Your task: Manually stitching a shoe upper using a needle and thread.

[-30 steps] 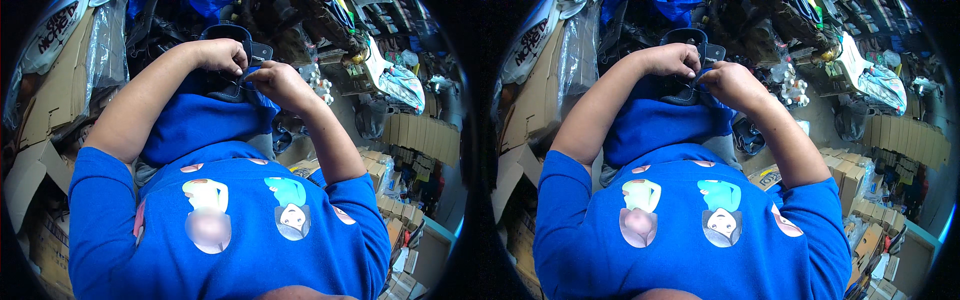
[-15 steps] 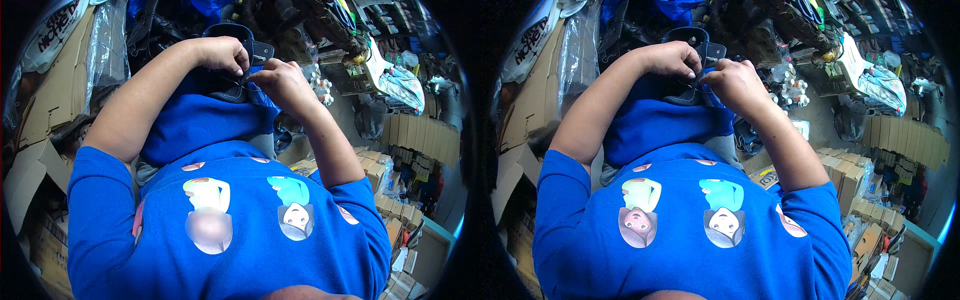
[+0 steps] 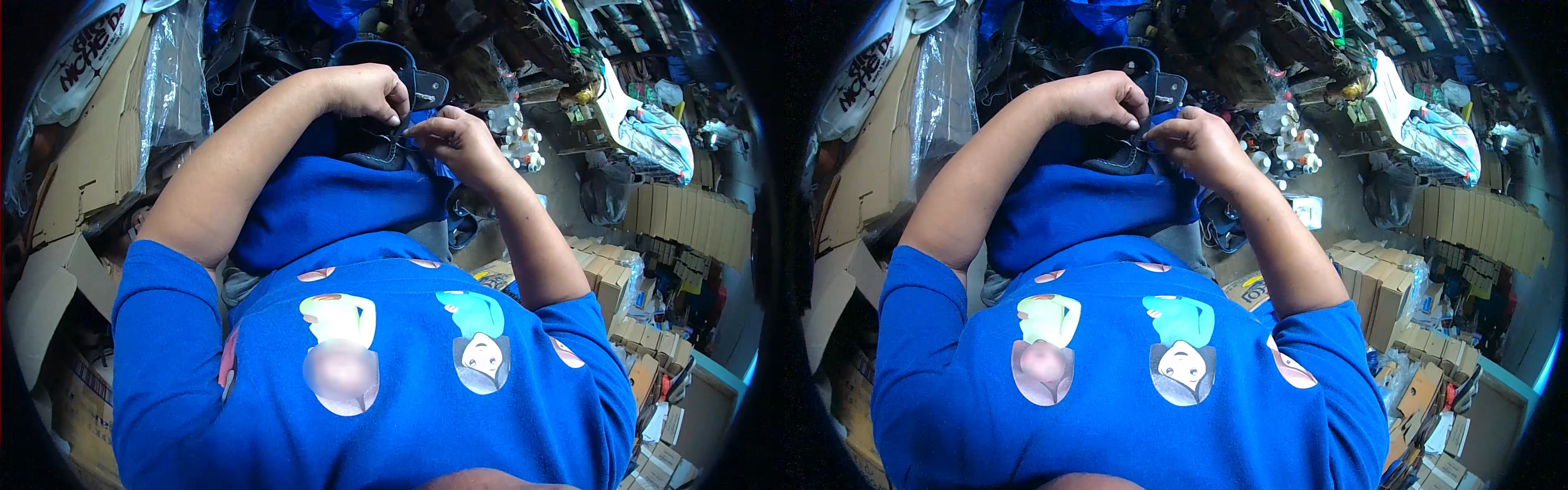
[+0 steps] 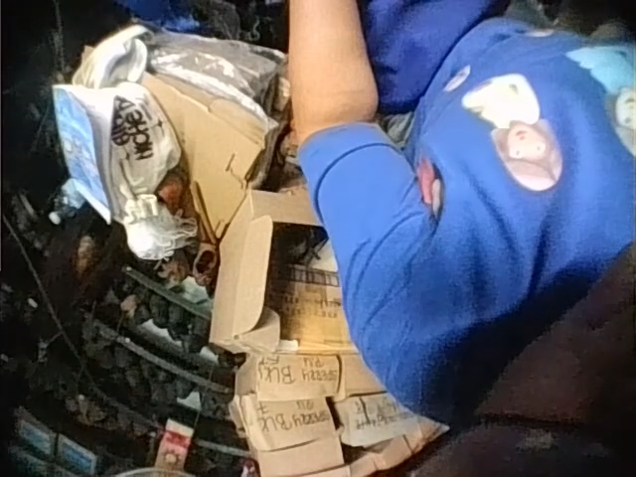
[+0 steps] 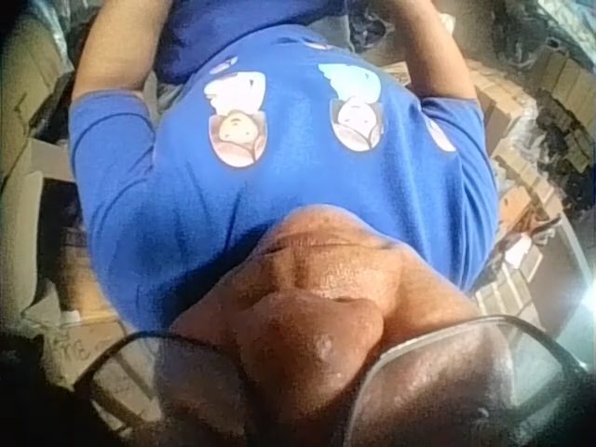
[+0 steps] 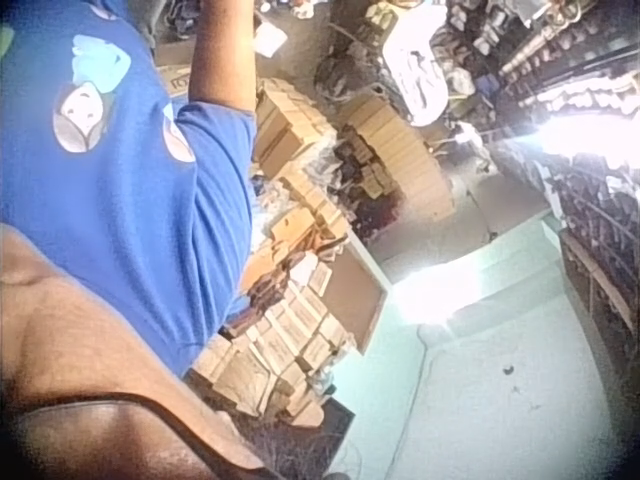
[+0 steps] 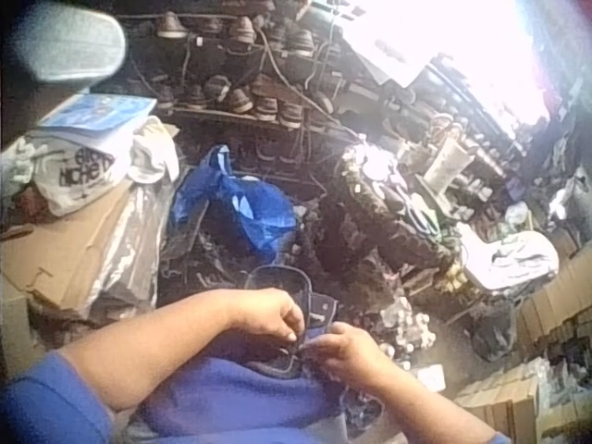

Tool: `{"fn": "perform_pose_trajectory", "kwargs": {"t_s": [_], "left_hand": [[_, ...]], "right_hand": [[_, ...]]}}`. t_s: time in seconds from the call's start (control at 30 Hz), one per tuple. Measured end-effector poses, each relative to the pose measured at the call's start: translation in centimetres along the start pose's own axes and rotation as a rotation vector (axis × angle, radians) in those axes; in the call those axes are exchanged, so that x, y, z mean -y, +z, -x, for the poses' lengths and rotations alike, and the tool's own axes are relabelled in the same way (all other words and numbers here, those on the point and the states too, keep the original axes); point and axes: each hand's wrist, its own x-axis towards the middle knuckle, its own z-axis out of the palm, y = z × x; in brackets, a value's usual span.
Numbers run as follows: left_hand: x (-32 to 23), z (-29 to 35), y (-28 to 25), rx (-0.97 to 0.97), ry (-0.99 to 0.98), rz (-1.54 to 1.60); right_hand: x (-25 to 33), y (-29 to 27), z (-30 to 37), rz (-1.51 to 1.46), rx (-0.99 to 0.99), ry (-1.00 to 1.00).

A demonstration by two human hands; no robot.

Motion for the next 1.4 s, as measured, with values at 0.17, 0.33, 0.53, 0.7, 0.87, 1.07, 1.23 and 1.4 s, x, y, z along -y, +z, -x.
{"fn": "perform_pose_trajectory", "kwargs": {"t_s": [0.17, 0.33, 0.53, 0.7, 0.87, 1.07, 1.23, 1.4], "left_hand": [[0.9, 0.4, -0.2, 0.016, 0.086, -0.039], [0.5, 0.5, 0.3, -0.027, -0.001, -0.056], [3.4, 8.6, -4.5, -0.632, 0.131, 0.023], [9.2, 21.4, -9.8, -0.921, -0.270, 0.253], [10.8, 20.4, -7.0, -1.013, -0.332, 0.170], [13.2, 21.0, -7.3, -1.090, -0.265, 0.419], [14.2, 20.4, -7.5, -1.111, -0.230, 0.478], [14.4, 20.0, -6.4, -1.122, -0.254, 0.322]], "right_hand": [[-1.9, 0.0, -1.1, -0.373, 0.145, 0.121], [-0.8, 1.8, -1.3, -0.240, 0.024, 0.031], [-0.8, 1.1, -0.4, -0.194, -0.050, -0.097], [-0.4, 2.0, 0.7, -0.023, -0.099, -0.125], [0.2, 3.1, 2.1, 0.225, -0.171, -0.135], [0.0, 1.6, 0.8, -0.246, 0.039, 0.097], [-1.2, 1.3, 0.5, -0.329, 0.081, 0.076], [-1.0, 1.7, 0.7, -0.211, 0.048, 0.047]]}}
